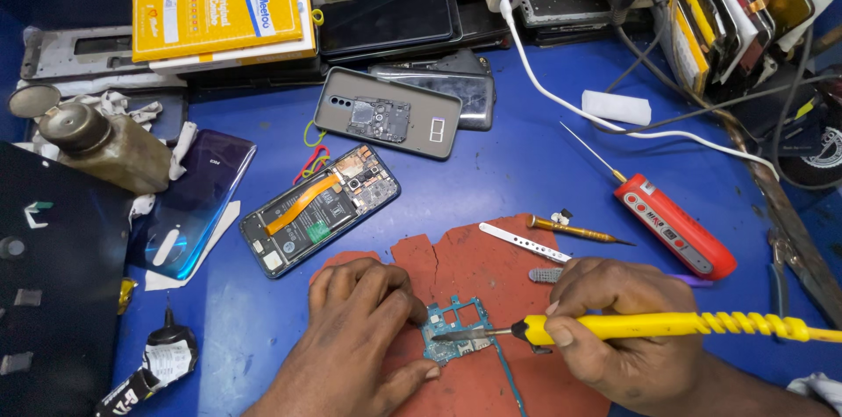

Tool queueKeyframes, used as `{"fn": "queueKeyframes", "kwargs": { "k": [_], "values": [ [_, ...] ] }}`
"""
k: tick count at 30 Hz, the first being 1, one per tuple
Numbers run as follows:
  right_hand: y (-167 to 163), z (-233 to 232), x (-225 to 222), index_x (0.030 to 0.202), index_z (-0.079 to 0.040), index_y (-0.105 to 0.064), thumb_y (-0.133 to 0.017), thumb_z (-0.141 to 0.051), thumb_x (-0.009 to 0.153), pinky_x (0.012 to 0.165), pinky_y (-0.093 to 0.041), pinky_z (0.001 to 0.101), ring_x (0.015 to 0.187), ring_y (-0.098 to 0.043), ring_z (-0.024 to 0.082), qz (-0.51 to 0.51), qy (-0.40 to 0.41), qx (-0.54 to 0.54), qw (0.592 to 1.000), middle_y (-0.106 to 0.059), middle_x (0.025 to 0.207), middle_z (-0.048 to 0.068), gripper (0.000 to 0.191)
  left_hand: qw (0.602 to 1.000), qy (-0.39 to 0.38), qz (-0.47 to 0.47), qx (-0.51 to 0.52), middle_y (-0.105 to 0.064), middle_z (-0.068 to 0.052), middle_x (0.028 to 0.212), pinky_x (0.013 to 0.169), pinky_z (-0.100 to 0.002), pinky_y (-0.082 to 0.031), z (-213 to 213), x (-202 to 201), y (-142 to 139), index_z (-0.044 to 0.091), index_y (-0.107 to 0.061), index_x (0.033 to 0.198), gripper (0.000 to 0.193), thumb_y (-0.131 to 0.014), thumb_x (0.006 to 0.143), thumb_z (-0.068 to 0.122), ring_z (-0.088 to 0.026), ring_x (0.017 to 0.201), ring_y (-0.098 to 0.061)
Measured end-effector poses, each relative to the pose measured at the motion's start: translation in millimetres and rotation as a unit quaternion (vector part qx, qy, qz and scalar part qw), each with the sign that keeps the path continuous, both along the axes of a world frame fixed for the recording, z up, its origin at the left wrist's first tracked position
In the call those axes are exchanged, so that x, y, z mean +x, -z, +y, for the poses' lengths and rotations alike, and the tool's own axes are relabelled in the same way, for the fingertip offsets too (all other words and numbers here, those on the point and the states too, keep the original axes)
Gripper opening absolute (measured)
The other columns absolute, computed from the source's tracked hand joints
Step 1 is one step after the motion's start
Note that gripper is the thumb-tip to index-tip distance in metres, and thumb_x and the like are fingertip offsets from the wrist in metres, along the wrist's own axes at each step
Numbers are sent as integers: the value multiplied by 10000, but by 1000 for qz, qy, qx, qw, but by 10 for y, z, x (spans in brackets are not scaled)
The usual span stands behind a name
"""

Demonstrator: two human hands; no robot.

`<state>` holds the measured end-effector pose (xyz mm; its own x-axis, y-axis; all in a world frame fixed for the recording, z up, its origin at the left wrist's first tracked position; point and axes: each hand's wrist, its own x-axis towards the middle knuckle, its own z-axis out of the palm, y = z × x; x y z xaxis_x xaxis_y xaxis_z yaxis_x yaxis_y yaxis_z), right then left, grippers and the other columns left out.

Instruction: The person solders a disassembled smartphone motherboard on a red mat, holding the board steady with one hand while applying a yellow soldering iron to its components with the other. A disassembled phone body and other phone parts lie on the blue workbench around them.

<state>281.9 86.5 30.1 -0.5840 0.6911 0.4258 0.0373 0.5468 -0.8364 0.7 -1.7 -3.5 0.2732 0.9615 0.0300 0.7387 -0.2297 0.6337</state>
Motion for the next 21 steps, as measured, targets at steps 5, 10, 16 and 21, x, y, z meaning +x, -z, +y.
{"fn": "queueKeyframes", "kwargs": {
  "k": [5, 10, 16, 21],
  "values": [
    [-5, 3, -3, 865, -26, -629, -697, -66, 917, 610, -583, 254, 663, -715, 124, 4, -1, -4, 1000, -696, 738, 51, 94, 1000, 4, -5, 20, -522, -104, 1235, 1084, -587, -236, -9, -11, 61, 120, -691, 1054, 492, -885, 694, 393, -399, 1285, -393],
    [-10, 2, -16, 869, -30, -627, -698, -67, 925, 614, -585, 253, 668, -718, 121, 11, -2, 5, 1000, -698, 747, 51, 98, 999, 9, -12, 48, -521, -103, 1225, 1076, -583, -237, -5, -7, 35, 123, -686, 1047, 484, -878, 707, 409, -402, 1281, -391],
    [-13, 0, -22, 866, -34, -622, -699, -65, 922, 611, -581, 253, 664, -712, 121, 7, 1, -1, 1000, -695, 740, 49, 101, 1000, 3, -1, 12, -523, -114, 1237, 1085, -599, -241, 22, 7, -42, 109, -701, 1047, 504, -899, 669, 378, -413, 1294, -390],
    [-13, 1, -19, 872, -34, -627, -698, -68, 921, 614, -579, 254, 664, -710, 122, 3, 4, 5, 1000, -696, 744, 53, 92, 1000, 2, -1, 12, -522, -123, 1236, 1076, -601, -242, 31, 8, -63, 104, -704, 1043, 506, -899, 664, 376, -423, 1302, -382]
  ]
}}
